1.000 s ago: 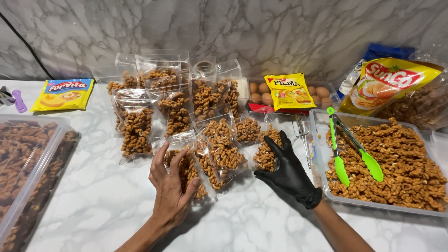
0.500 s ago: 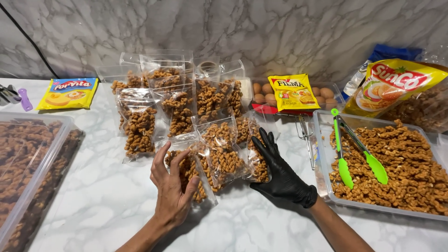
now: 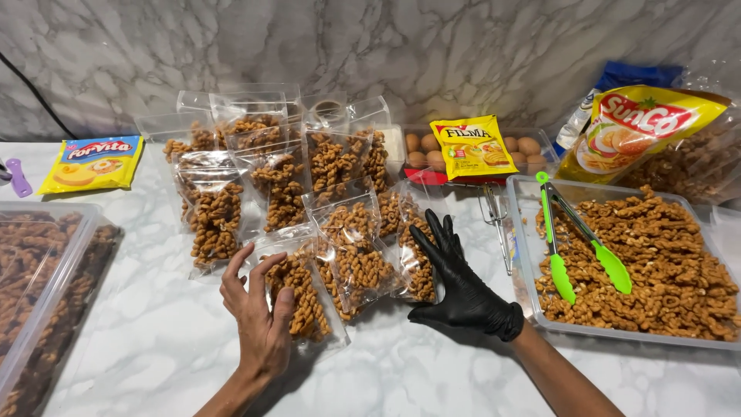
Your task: Packaging small snacks into individual plastic bags using tongs and hands on a counter.
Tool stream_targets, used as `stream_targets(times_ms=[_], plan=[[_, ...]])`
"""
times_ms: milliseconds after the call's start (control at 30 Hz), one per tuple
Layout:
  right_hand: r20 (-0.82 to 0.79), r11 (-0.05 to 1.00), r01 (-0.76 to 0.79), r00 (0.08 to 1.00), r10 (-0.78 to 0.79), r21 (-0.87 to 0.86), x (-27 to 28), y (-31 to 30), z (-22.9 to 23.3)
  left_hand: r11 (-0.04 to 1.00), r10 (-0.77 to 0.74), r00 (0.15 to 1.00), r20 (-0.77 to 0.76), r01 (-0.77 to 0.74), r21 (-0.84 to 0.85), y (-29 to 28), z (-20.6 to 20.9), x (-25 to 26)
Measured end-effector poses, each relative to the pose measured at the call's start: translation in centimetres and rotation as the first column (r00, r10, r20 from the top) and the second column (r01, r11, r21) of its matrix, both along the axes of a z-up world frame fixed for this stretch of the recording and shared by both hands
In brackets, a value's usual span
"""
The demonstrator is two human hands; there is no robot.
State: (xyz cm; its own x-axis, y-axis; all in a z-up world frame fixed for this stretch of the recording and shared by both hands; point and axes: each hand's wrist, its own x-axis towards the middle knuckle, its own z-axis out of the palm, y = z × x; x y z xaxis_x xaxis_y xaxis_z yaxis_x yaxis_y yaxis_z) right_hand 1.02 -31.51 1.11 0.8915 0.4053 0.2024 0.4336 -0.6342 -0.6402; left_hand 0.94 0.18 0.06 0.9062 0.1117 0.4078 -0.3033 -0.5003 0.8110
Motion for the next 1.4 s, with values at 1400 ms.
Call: stream_targets(times_ms=[1400], plan=[[0.155,0.325,0.886,0.39,-0.908,-0.33,-21.7,-42.9,4.8,0.12,-0.951,-0.085,0.297,0.785,0.608,-22.8,-0.1,-5.1]])
